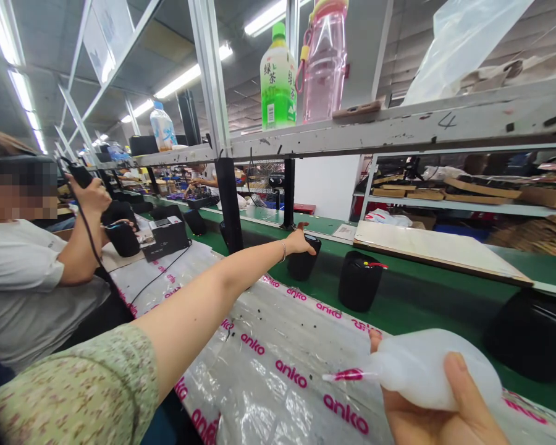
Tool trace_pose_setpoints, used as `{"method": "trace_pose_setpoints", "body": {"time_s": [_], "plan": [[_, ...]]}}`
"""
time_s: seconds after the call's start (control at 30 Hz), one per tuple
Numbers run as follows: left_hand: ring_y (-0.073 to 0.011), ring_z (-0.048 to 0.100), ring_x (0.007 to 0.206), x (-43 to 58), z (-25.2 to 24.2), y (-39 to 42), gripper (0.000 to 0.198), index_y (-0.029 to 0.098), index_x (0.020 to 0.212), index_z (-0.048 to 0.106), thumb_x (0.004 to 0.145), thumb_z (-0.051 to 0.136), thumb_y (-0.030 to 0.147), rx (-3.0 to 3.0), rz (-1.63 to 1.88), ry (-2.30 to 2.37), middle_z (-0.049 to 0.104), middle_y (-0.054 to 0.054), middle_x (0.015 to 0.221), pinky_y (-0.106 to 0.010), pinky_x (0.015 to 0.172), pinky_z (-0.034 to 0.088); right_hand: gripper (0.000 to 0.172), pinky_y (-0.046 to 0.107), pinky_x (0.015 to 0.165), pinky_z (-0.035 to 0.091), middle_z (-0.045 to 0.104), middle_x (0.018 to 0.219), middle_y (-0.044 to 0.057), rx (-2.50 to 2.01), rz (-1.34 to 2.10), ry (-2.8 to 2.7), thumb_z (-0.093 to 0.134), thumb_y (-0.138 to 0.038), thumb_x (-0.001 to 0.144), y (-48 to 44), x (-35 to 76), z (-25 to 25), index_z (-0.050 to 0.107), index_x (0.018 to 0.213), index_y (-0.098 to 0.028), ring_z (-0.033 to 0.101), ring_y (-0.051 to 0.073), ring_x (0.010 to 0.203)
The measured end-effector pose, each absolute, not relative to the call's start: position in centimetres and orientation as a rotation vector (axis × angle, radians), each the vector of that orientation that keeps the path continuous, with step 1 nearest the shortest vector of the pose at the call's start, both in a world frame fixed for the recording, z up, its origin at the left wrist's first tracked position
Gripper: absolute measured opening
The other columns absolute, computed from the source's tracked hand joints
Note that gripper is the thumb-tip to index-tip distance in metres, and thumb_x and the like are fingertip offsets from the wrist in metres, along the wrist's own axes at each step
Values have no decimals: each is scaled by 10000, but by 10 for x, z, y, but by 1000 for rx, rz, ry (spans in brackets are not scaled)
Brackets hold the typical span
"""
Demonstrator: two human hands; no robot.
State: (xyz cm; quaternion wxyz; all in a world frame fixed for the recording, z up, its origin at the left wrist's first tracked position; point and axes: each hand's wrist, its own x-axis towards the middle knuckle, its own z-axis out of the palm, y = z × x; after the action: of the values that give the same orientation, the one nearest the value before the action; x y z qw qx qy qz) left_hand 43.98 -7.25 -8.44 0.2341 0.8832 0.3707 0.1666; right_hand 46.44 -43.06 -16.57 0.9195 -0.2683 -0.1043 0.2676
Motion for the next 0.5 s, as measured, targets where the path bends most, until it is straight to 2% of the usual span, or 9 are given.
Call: {"method": "trace_pose_setpoints", "body": {"time_s": [0.2, 0.3, 0.4, 0.43, 0.5], "plan": [[-315, 405, 1352, 432, -85, -104, 548, 215, 1385, 429, 888, 592, 379, 2426, 701, 901, 372, -118, 1502, -591, 1099, 369, 1047, 626, 739, 519, 315, 1262, 102, -524, 503, -193, 950, -150, 518, -430, 462, -162, 410, 1415, -191, 298, 430, 1144], [-281, 474, 1295, 437, -102, -128, 540, 218, 1389, 426, 896, 585, 373, 2425, 608, 710, 436, -115, 1457, -547, 1071, 418, 1010, 596, 691, 541, 319, 1250, 112, -502, 513, -207, 918, -163, 557, -430, 460, -162, 390, 1418, -181, 284, 449, 1142], [-257, 564, 1198, 448, -129, -147, 552, 176, 1351, 464, 873, 617, 405, 2359, 401, 661, 535, -129, 1361, -502, 1005, 484, 823, 603, 710, 536, 335, 1213, 114, -483, 504, -202, 828, -188, 688, -430, 458, -158, 401, 1391, -163, 305, 434, 1132], [-254, 575, 1191, 451, -138, -153, 620, 166, 1359, 451, 836, 659, 426, 2332, 351, 659, 545, -133, 1354, -485, 1004, 490, 732, 604, 748, 531, 343, 1191, 111, -486, 490, -184, 794, -199, 750, -430, 457, -156, 415, 1375, -158, 325, 414, 1127], [-252, 576, 1210, 457, -154, -165, 890, 155, 1400, 385, 677, 792, 475, 2283, 304, 656, 553, -136, 1360, -432, 1030, 484, 568, 577, 836, 521, 353, 1150, 103, -506, 460, -148, 737, -221, 863, -429, 456, -148, 444, 1344, -150, 364, 365, 1109]]}}
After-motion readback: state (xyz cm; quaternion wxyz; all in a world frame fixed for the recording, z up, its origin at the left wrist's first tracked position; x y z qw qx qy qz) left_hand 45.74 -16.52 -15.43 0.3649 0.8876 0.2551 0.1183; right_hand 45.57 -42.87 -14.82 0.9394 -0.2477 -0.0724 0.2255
